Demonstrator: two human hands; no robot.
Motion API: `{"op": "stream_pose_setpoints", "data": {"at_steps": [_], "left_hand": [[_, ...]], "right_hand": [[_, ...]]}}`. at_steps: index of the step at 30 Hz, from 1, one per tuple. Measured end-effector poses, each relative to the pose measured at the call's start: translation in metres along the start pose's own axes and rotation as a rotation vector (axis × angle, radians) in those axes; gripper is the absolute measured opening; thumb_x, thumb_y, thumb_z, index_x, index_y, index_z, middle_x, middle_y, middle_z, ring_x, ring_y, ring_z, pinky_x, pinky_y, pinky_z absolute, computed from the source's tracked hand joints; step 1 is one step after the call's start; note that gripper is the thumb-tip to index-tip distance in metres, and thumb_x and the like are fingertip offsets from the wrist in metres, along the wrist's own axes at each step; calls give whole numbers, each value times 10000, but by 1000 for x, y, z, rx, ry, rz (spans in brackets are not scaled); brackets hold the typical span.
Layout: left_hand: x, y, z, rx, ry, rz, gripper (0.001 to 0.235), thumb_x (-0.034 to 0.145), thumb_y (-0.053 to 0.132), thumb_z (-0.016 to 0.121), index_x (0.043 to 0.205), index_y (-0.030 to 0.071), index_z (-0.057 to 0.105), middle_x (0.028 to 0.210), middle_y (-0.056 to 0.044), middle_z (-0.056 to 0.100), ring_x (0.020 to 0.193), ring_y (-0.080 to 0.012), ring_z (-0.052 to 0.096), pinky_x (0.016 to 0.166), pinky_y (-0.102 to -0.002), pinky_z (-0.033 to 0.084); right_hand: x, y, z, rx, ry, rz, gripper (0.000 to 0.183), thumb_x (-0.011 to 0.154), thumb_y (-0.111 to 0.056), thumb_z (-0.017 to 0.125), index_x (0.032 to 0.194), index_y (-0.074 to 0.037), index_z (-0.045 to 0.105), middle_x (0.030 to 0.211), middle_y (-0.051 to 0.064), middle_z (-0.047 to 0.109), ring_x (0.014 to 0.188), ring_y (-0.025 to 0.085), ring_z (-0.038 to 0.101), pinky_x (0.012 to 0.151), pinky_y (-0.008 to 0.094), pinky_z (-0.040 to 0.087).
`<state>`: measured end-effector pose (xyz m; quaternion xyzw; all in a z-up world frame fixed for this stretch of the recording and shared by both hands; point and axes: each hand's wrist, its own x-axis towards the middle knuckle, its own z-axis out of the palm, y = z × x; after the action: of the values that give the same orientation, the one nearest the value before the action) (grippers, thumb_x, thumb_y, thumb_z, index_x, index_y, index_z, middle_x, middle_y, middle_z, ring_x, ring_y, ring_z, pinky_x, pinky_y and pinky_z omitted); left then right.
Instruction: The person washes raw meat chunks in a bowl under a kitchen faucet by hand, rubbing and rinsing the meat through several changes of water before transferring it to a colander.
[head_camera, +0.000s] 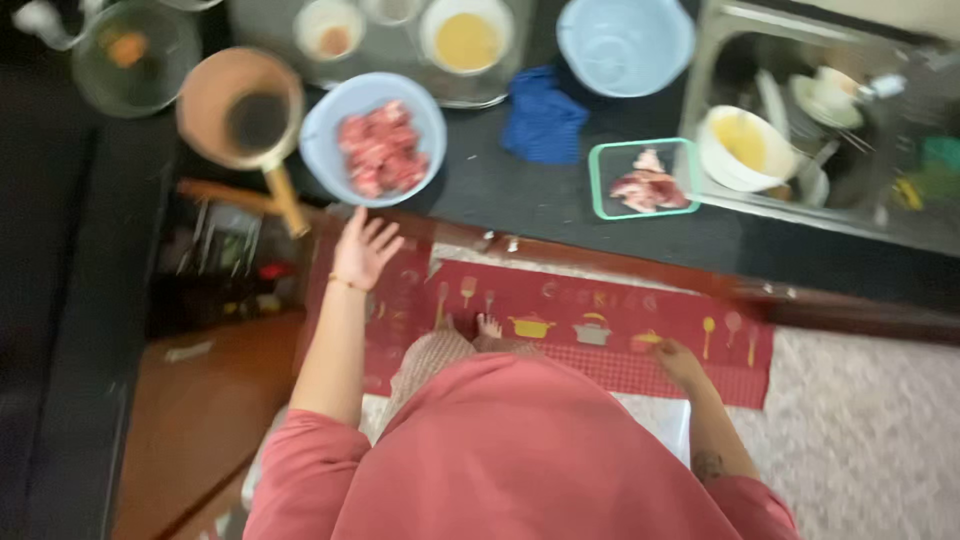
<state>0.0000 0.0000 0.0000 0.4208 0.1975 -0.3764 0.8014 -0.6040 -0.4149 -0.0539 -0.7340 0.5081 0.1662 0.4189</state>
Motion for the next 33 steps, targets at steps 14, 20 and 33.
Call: {"op": "stream_pose_setpoints", "data": {"at_steps": [14, 20, 33], "left_hand": [[83, -27, -23, 49, 468, 62, 370, 877, -45, 863, 1192, 41, 689, 1153, -154, 729, 1063, -338, 791, 982, -609, 692], [-39, -75, 142, 547, 371, -110, 140, 897, -71, 722, 1001, -97, 631, 1157, -138, 713, 1016, -182, 662, 827, -323, 629], [40, -355, 573, 697, 199, -223, 662, 832, -8, 672, 1484, -47, 570, 1328, -261, 662, 1046, -536, 734, 795, -645, 690]], "right_hand": [[-14, -21, -104, 203, 398, 147, 344, 1002, -343, 771, 1272, -129, 768, 1226, 138, 824, 1170, 374, 764, 1028, 538, 596], [53, -41, -247, 313, 518, 120, 258, 1076, -311, 692, 1217, -97, 723, 1180, 101, 783, 1118, 264, 722, 949, 435, 538], [563, -35, -569, 179, 380, -103, 696, 1242, -337, 590, 1750, -204, 134, 1686, 162, 465, 1471, 291, 605, 1132, 494, 540]]}}
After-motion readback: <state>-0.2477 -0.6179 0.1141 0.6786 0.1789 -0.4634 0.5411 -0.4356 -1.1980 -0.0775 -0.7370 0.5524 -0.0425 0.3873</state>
